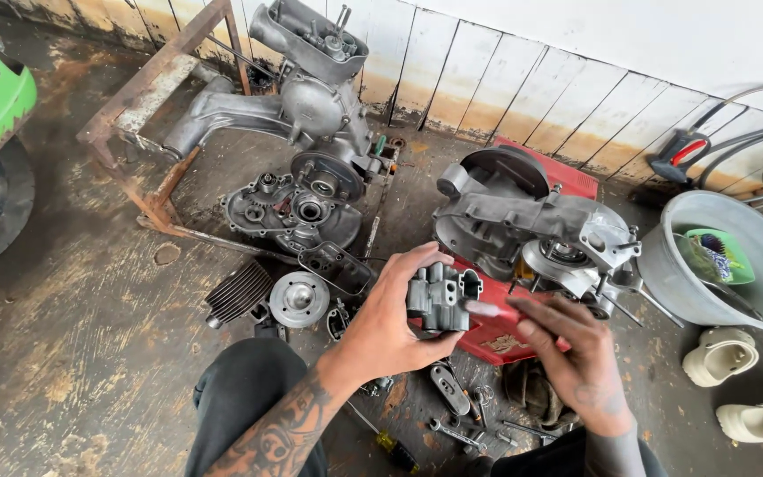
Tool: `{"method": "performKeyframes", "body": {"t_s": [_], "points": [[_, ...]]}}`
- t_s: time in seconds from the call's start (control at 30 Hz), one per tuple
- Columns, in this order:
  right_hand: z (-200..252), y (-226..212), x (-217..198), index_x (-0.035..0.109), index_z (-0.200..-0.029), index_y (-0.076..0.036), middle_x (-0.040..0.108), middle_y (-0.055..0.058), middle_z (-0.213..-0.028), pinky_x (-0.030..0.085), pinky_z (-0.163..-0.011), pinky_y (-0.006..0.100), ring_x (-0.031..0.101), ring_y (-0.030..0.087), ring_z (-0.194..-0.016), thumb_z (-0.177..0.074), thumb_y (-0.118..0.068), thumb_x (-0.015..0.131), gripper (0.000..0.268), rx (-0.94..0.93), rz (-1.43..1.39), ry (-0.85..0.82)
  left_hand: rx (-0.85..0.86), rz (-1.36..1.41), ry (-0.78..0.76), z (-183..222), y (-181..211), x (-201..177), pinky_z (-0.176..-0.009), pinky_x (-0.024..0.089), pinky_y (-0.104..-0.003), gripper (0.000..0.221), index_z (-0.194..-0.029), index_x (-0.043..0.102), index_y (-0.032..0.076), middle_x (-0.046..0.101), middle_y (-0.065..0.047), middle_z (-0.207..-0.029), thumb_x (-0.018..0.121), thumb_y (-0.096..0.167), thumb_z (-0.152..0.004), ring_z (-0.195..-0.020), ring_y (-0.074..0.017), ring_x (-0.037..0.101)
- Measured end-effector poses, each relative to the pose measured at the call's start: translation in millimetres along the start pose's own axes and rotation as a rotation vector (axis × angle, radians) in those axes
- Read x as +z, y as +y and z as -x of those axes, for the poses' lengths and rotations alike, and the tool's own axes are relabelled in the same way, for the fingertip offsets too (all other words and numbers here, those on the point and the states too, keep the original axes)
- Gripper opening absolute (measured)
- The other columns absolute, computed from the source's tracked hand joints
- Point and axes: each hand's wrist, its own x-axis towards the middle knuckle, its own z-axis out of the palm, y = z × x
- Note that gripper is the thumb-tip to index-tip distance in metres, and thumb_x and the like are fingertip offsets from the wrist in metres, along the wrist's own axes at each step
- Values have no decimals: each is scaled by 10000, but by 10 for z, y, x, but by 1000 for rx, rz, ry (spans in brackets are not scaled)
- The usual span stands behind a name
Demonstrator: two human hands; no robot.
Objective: The person is cleaning and inspecting a motorcycle engine component using a brush and small tools.
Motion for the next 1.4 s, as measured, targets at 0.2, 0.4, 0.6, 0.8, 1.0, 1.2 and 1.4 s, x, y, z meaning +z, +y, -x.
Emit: {"method": "performKeyframes", "body": {"t_s": [0.2,0.4,0.6,0.8,1.0,1.2,1.4], "points": [[19,497,-135,757,-1168,-65,720,34,-788,341,-833,306,531,143,-713,-909,-121,671,279,-31,132,87,80,-19,-48,42,13,29,-1061,505,-414,867,-1414,356,15,609,-129,-1351,844,108,-703,-1209,-300,593],[-60,327,-98,782,-1117,-73,721,24,-825,339,-919,333,559,144,-701,-908,-158,697,241,-29,240,95,60,15,-94,46,48,90,-1033,519,-401,839,-1402,380,43,622,-109,-1313,835,116,-701,-1164,-281,610],[70,238,-214,799,-1080,-83,765,46,-957,358,-860,325,559,154,-816,-863,-214,718,266,-120,100,-36,134,21,-129,87,4,144,-1058,528,-420,865,-1416,370,66,616,-115,-1341,851,103,-698,-1219,-298,596],[130,516,-232,797,-1062,-122,813,48,-1109,360,-945,342,619,147,-849,-888,-234,697,230,-74,47,6,145,24,-130,172,-34,183,-1057,533,-426,908,-1443,342,101,582,-115,-1380,861,117,-697,-1230,-297,586],[23,328,-312,816,-1086,-151,683,3,-798,272,-960,352,517,137,-704,-857,-259,774,256,-52,401,136,139,-58,-136,118,-36,110,-1061,515,-414,856,-1398,367,83,586,-91,-1391,846,118,-690,-1230,-294,581],[82,34,-259,807,-1037,-196,715,-50,-947,270,-905,392,540,156,-791,-834,-256,744,221,-219,459,95,237,-165,-195,84,23,20,-986,526,-439,891,-1417,335,43,577,-184,-1350,834,82,-680,-1151,-351,603],[213,38,87,773,-1076,-249,660,-38,-875,264,-981,479,612,180,-940,-868,-352,716,239,-276,812,118,200,-396,-468,163,-30,139,-1100,394,-433,915,-1465,405,6,525,-155,-1376,809,175,-661,-1207,-324,514]]}}
